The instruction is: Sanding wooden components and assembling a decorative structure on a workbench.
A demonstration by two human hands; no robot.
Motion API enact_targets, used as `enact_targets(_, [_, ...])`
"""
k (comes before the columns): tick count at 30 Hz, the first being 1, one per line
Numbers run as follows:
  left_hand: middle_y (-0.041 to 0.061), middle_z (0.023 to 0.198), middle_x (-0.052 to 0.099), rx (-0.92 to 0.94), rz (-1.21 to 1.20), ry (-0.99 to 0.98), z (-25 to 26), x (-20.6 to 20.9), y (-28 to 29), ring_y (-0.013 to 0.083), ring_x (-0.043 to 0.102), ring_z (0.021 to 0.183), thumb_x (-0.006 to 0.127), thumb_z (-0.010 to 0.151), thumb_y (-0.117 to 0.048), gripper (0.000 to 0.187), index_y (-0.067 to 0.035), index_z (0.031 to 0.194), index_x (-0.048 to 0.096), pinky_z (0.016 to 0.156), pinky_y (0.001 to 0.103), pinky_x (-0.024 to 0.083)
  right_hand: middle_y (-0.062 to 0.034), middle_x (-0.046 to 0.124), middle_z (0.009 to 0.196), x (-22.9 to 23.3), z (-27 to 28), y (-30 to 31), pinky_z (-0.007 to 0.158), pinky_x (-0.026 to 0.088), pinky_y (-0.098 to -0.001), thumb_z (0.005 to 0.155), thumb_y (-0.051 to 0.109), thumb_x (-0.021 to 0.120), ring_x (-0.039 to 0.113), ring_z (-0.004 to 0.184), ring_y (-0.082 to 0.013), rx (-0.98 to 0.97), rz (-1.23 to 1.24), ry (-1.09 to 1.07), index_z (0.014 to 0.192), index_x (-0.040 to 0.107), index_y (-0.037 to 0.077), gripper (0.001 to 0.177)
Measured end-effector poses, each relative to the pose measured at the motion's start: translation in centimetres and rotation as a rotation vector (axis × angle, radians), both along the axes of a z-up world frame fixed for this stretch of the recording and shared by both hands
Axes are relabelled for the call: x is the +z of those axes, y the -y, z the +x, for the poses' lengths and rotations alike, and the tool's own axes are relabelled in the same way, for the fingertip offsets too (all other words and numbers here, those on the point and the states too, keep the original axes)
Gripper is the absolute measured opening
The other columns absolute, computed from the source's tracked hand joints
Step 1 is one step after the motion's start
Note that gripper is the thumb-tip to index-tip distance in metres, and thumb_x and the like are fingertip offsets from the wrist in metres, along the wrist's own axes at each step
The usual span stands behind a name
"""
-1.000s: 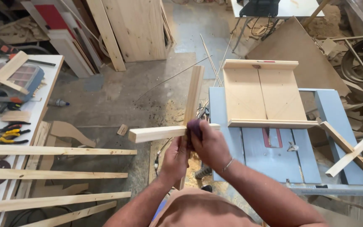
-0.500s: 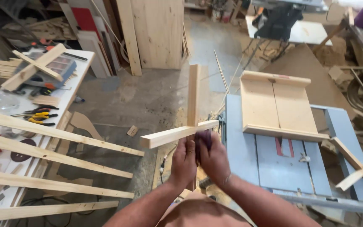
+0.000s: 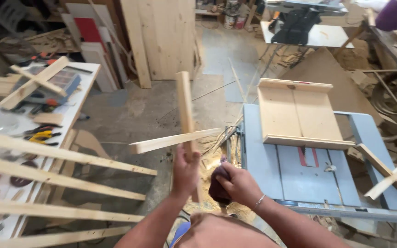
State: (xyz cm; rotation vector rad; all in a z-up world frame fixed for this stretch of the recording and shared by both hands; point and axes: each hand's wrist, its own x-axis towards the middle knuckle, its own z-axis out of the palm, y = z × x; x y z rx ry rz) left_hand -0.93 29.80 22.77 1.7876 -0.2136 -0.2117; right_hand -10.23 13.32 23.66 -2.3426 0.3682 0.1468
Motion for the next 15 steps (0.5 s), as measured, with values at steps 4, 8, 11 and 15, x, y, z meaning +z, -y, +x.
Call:
enact_targets(4, [0.004,0.104,0.077,0.090,-0.090,-0.074,1.3,-4.2,-2.4,0.0182,0.072,0.091,0.070,0.089,-0.040,0.049,-0.017,0.131,0.060,0.081,0.033,0.055,-0.0049,0.081,0.102,-0.4,-1.4,7.0,0.088,0.059,-0.0343,0.087,0.020,0.068,0.073,0.098,-0.0194,-0.291,0.286,0.070,0.106,0.077,0.018,0.021])
enact_targets(8, [0.006,0.087,0.074,0.144,0.139,-0.203,0.4,-7.1,-4.7,0.0208,0.069,0.072,0.065,0.093,-0.033,0.036,-0.014,0.124,0.063,0.066,0.038,0.054,-0.0066,0.068,0.104,1.4,-4.8,13.9,0.090,0.053,-0.0307,0.098,0.017,0.060,0.064,0.099,-0.0161,-0.389,0.429,0.764,0.111,0.064,0.005,0.019])
enact_targets(11, [0.007,0.081,0.072,0.184,0.188,-0.240,-0.2,-8.6,-4.4,0.0205,0.068,0.065,0.064,0.096,-0.029,0.030,-0.008,0.118,0.064,0.062,0.036,0.056,-0.0083,0.067,0.108,1.6,-7.4,17.5,0.093,0.053,-0.0328,0.099,0.040,0.058,0.063,0.103,-0.0184,-0.480,0.351,0.969,0.114,0.062,0.003,0.041])
enact_targets(15, [0.008,0.079,0.068,0.311,0.279,-0.257,-0.8,-10.2,-1.5,0.0217,0.063,0.065,0.065,0.097,-0.026,0.027,-0.005,0.113,0.066,0.057,0.039,0.060,-0.0131,0.078,0.100,-0.8,-7.8,20.2,0.079,0.068,-0.0361,0.096,0.039,0.065,0.076,0.089,-0.0229,-0.356,0.413,0.777,0.107,0.074,0.003,0.038])
